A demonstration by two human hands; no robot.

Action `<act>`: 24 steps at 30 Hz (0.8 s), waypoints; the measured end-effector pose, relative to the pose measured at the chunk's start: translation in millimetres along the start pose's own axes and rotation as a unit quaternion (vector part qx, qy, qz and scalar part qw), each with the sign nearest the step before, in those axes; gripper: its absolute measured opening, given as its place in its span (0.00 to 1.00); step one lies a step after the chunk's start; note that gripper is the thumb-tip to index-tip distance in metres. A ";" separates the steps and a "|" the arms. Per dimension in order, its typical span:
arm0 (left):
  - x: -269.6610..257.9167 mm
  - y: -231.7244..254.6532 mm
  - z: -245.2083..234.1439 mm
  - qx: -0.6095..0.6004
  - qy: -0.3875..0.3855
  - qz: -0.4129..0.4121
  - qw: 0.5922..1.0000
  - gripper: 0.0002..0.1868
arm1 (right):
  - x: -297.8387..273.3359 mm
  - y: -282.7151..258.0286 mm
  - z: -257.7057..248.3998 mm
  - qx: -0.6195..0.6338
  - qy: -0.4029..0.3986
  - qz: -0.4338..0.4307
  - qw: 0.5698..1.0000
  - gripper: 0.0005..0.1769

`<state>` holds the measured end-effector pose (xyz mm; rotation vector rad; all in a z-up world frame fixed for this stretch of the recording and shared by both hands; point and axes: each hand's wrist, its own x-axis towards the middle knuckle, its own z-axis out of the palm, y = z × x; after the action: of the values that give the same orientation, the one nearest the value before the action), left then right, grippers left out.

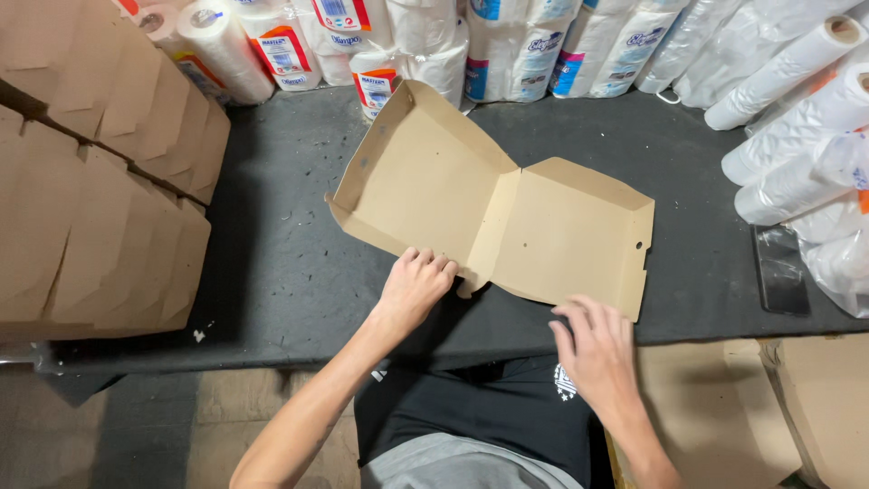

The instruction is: The person folds flat cardboard into small boxes by hand, stacking each finished box to the side.

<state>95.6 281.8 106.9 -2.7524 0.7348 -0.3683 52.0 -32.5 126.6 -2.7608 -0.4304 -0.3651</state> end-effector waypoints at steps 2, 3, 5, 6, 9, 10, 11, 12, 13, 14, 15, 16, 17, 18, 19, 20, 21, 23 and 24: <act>-2.8 -1.0 1.8 -0.063 0.005 -0.003 0.998 0.23 | 5.4 -25.3 14.5 0.000 0.007 -0.102 0.995 0.16; -3.9 -0.2 -5.4 -0.063 0.005 -0.003 0.998 0.23 | 10.0 -30.8 25.8 0.000 0.007 -0.102 0.995 0.16; -7.1 1.9 -19.8 -0.236 -0.037 -0.058 0.969 0.12 | 18.5 -42.0 48.4 -0.047 0.055 -0.145 0.987 0.19; -7.7 2.1 -28.1 -0.236 -0.037 -0.059 0.969 0.12 | 22.0 -44.8 51.5 -0.046 0.054 -0.145 0.987 0.19; -7.7 -3.0 -43.5 -0.347 -0.082 -0.090 0.930 0.12 | 36.1 -48.6 62.3 -0.039 0.054 -0.167 0.984 0.16; -9.0 -5.3 -42.1 -0.361 -0.085 -0.100 0.923 0.11 | 38.7 -46.4 66.6 -0.038 0.052 -0.166 0.984 0.10; -9.9 -7.2 -40.8 -0.377 -0.088 -0.109 0.916 0.11 | 41.1 -43.8 70.2 -0.038 0.051 -0.165 0.984 0.07; -12.2 -9.5 -32.8 -0.378 -0.088 -0.110 0.915 0.11 | 43.4 -43.5 74.0 -0.039 0.050 -0.166 0.984 0.07; -13.9 -11.6 -24.7 -0.360 -0.090 -0.115 0.921 0.10 | 45.7 -42.9 77.8 -0.034 0.056 -0.166 0.984 0.08; -15.6 -13.7 -16.5 -0.343 -0.092 -0.121 0.927 0.10 | 48.0 -42.1 81.5 -0.029 0.062 -0.165 0.984 0.09; -16.5 -15.2 -18.5 -0.343 -0.092 -0.121 0.927 0.10 | 50.4 -48.3 78.7 -0.030 0.062 -0.166 0.984 0.09; -17.3 -16.7 -20.5 -0.366 -0.097 -0.127 0.917 0.10 | 52.7 -54.4 75.8 -0.032 0.066 -0.175 0.982 0.09; -18.5 -18.0 -22.6 -0.388 -0.102 -0.133 0.906 0.10 | 54.5 -60.7 73.1 -0.034 0.070 -0.183 0.980 0.10; -18.0 -18.4 -25.3 -0.389 -0.102 -0.133 0.906 0.10 | 57.8 -65.8 73.1 -0.034 0.070 -0.183 0.980 0.10; -18.0 -19.1 -28.0 -0.399 -0.108 -0.135 0.901 0.10 | 61.1 -71.4 73.3 -0.045 0.061 -0.196 0.978 0.10; -18.2 -19.8 -30.8 -0.408 -0.115 -0.137 0.895 0.11 | 64.4 -77.1 73.6 -0.055 0.052 -0.208 0.975 0.10; -18.9 -19.5 -31.1 -0.408 -0.115 -0.139 0.895 0.11 | 67.6 -81.7 75.1 -0.054 0.052 -0.209 0.975 0.10; -21.1 -19.9 -32.2 -0.429 -0.117 -0.142 0.885 0.10 | 74.7 -92.0 78.0 -0.078 0.035 -0.241 0.967 0.09; -21.9 -18.3 -27.8 -0.428 -0.116 -0.144 0.885 0.10 | 75.5 -94.5 83.5 -0.077 0.035 -0.243 0.966 0.09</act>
<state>76.8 303.1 134.8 -3.6546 0.4862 0.3352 106.7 101.0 98.2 -2.7491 -1.1080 -0.6321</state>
